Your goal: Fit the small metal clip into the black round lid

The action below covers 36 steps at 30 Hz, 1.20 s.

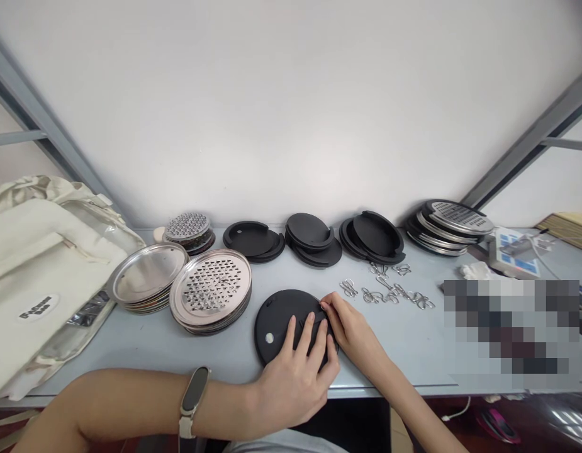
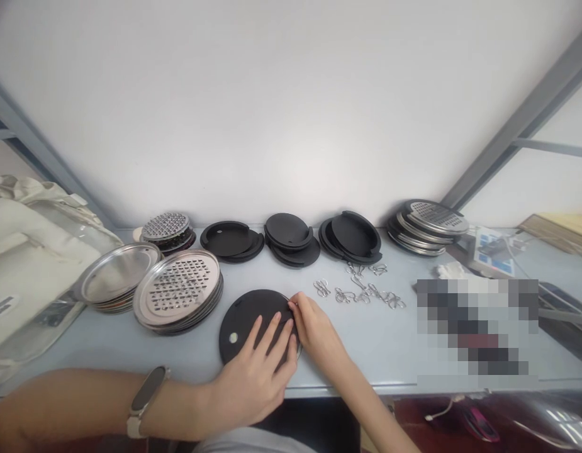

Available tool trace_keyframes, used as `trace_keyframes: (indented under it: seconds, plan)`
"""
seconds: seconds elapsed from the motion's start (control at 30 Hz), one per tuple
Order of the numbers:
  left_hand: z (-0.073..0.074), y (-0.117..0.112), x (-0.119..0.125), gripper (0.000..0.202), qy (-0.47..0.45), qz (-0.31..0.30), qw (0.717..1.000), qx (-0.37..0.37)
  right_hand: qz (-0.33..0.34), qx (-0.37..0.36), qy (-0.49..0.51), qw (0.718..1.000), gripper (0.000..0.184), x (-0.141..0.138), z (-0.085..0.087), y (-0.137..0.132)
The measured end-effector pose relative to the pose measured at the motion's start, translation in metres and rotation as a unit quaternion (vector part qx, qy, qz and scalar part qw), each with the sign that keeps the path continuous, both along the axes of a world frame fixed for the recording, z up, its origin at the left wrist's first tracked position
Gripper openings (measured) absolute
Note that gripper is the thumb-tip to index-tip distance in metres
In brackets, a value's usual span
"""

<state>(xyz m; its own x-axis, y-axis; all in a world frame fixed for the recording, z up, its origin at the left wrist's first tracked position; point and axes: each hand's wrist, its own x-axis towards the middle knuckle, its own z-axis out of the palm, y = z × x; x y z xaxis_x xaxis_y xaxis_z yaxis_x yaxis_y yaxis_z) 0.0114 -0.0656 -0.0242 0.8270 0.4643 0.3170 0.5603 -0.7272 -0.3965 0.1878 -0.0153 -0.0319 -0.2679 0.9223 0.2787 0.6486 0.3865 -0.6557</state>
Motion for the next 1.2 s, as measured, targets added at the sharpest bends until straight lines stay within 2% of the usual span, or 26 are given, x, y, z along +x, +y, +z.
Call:
trace_keyframes:
  seconds: [0.63, 1.2]
  plan:
    - [-0.0006, -0.0006, 0.0001, 0.052, 0.001, -0.003, 1.0, 0.002, -0.004, -0.022, -0.014, 1.0, 0.017, -0.0011, 0.0001, -0.0007]
    - [-0.0013, 0.0005, 0.0, 0.052, -0.002, -0.005, 1.0, 0.007, -0.007, -0.009, -0.016, 1.0, 0.016, -0.0001, -0.0023, -0.0011]
